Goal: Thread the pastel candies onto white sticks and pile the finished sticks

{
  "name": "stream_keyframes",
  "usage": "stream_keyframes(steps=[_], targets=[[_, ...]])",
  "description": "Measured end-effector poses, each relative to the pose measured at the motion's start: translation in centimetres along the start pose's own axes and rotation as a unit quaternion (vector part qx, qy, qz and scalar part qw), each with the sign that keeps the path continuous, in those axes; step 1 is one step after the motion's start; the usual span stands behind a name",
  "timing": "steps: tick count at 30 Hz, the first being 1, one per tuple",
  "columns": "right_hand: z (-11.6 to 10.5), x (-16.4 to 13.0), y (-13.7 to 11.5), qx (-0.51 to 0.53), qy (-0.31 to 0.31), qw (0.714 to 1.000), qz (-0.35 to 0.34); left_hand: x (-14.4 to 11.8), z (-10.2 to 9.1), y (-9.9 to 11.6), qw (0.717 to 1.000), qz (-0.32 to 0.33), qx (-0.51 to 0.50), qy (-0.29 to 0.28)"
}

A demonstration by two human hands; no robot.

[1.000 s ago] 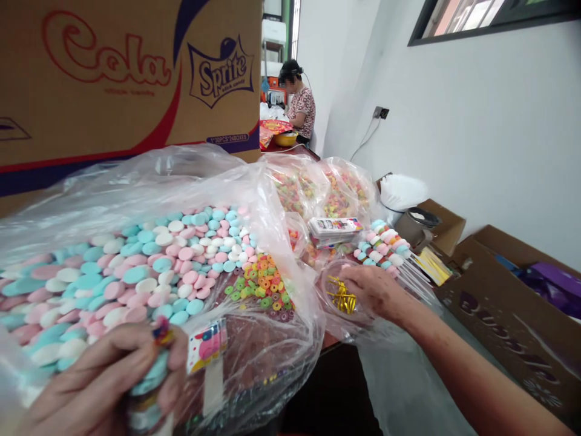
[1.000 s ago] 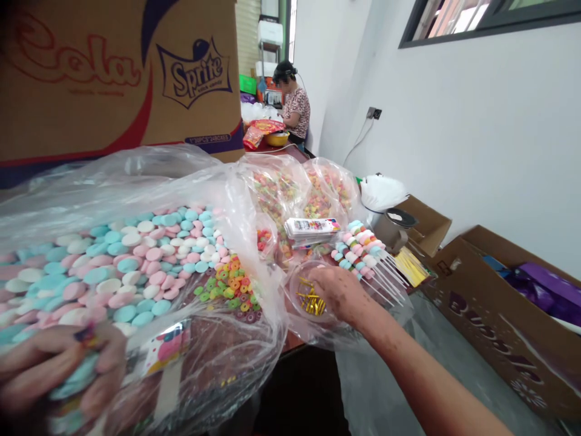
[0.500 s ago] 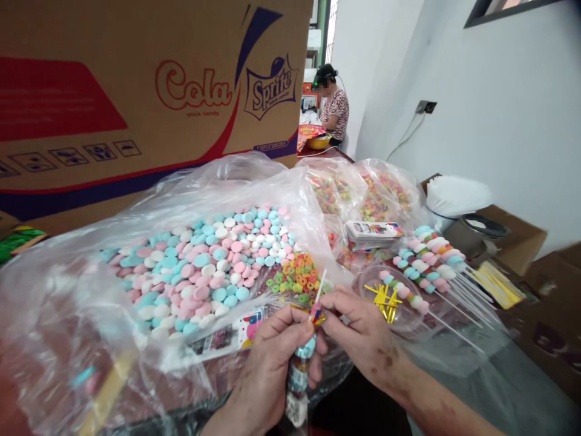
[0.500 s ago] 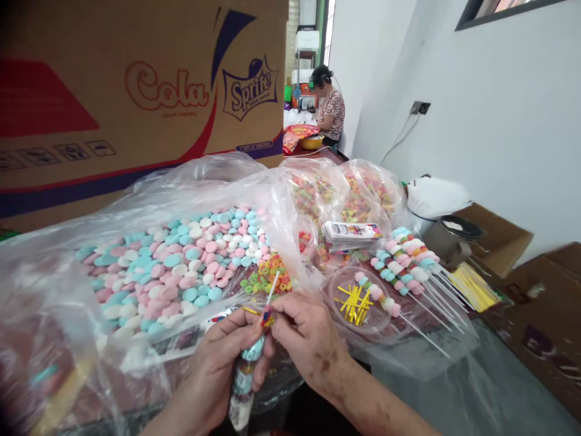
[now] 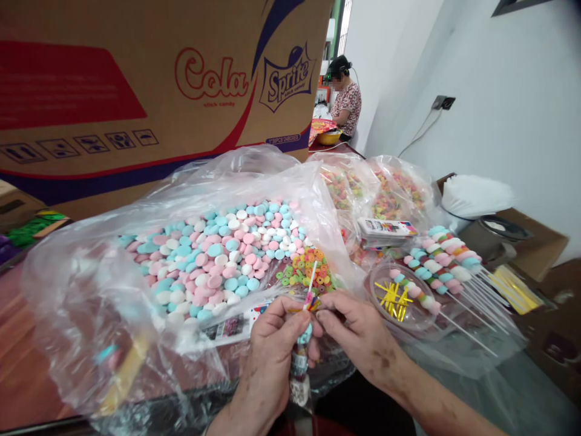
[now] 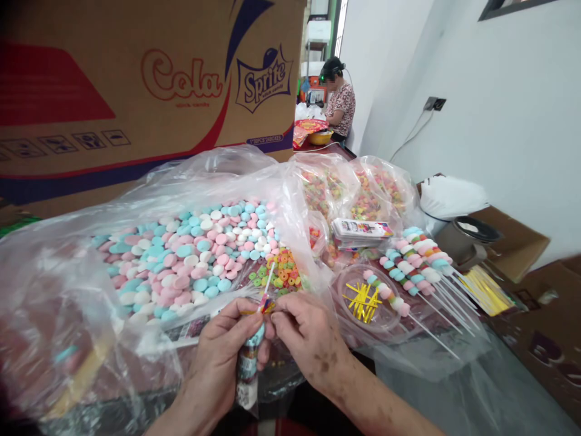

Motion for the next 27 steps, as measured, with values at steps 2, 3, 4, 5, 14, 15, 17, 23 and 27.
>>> stream_keyframes(steps=[2,3,4,5,14,15,17,23,27], targets=[[-0.3,-0.2,-0.1,-0.027,0.025,0.999,-0.023,0.1,0.1,0.1,1.0,0.002,0.004,-0.005],[-0.3,-0.2,-0.2,-0.035,0.033,0.998,-0.034,0.1,0.1,0.1,1.0,0.002,0.007,-0.007],[-0.4,-0.2,-0.2,-0.038,0.038,0.998,-0.042,0.2,0.2,0.1,1.0,0.002,0.01,-0.007],[-0.4,-0.2,-0.3,-0.039,0.038,0.997,-0.047,0.3,0.2,0.0,1.0,0.001,0.013,-0.005],[-0.4,-1.0,-3.1,-0.227,0.116,0.938,-0.235,0.9,0.3,0.1,0.999,-0.007,0.046,0.012],[-0.3,-1.2,-3.6,-0.26,0.126,0.92,-0.264,1.0,0.3,0.1,0.999,-0.01,0.052,0.013],[0.0,-1.5,-4.3,-0.306,0.119,0.89,-0.317,1.3,0.3,0.1,0.997,-0.024,0.07,0.013],[0.0,-1.6,-5.3,-0.316,0.003,0.827,-0.464,2.1,0.4,-0.1,0.984,-0.1,0.139,-0.043],[-0.1,-0.8,-5.4,-0.311,-0.077,0.83,-0.456,1.7,1.0,-0.5,0.956,-0.164,0.191,-0.149]])
Point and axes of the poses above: each hand's wrist, its own x-axis towards the middle knuckle, its own z-axis out of the palm, y = z × x, the point moved 8 cm from there along x, towards the middle knuckle, and after that the axes turned 3 degrees about y, right-handed, at the moved point
